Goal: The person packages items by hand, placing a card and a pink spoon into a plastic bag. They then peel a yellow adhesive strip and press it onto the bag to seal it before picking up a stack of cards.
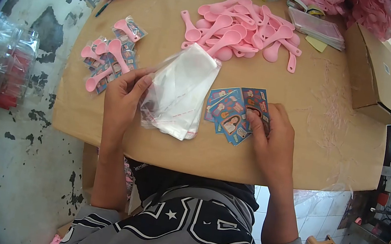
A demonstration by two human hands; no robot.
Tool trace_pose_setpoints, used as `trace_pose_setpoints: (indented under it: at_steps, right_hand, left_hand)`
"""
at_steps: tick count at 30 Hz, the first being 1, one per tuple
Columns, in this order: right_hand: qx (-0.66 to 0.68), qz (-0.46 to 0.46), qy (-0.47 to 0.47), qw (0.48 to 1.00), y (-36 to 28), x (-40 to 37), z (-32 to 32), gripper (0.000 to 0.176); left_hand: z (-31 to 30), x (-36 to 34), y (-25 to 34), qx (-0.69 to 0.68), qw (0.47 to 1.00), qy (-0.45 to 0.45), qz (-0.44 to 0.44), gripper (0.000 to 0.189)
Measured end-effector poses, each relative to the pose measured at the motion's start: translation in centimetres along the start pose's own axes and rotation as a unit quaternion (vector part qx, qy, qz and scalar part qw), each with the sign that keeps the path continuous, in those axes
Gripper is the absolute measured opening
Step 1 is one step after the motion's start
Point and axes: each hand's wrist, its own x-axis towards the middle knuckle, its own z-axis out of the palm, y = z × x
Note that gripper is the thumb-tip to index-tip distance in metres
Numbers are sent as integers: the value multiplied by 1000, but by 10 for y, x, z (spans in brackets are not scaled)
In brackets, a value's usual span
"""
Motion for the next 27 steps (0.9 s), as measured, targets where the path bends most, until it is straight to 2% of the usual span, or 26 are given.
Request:
trace_pose_setpoints:
  at_steps: [2, 5, 8, 11, 14, 17, 20, 22, 27]
  right_hand:
    - [-148, -123, 54, 980, 4, 3, -1, 17]
    - [-122, -105, 83, 983, 1, 4, 1, 17]
    - [-34, -93, 67, 993, 2, 3, 10, 19]
    - [59, -54, 30, 996, -10, -4, 21, 20]
    - [64, -59, 16, 996, -15, -9, 30, 20]
    - [52, -46, -22, 997, -16, -13, 29, 18]
    - [47, -58, -35, 997, -14, -15, 32, 20]
    - [73, -58, -16, 995, -14, -16, 36, 23]
    - [230, 48, -88, 968, -28, -18, 38, 25]
  left_hand:
    - [-2, 0, -1, 26, 1000, -3, -4, 26]
    - [1, -1, 0, 50, 998, 28, 38, 26]
    - [2, 1, 1, 150, 969, 103, 168, 24]
    - [6, -1, 1, -5, 985, 109, 132, 23]
    - [-3, -5, 14, -85, 991, 72, 68, 19]
    - [-22, -1, 4, -268, 961, -37, 49, 29]
    - [-14, -15, 28, -311, 948, -42, -49, 42]
    - [-1, -21, 39, -339, 938, -29, -67, 47]
    - [7, -23, 22, -372, 925, -43, -60, 51]
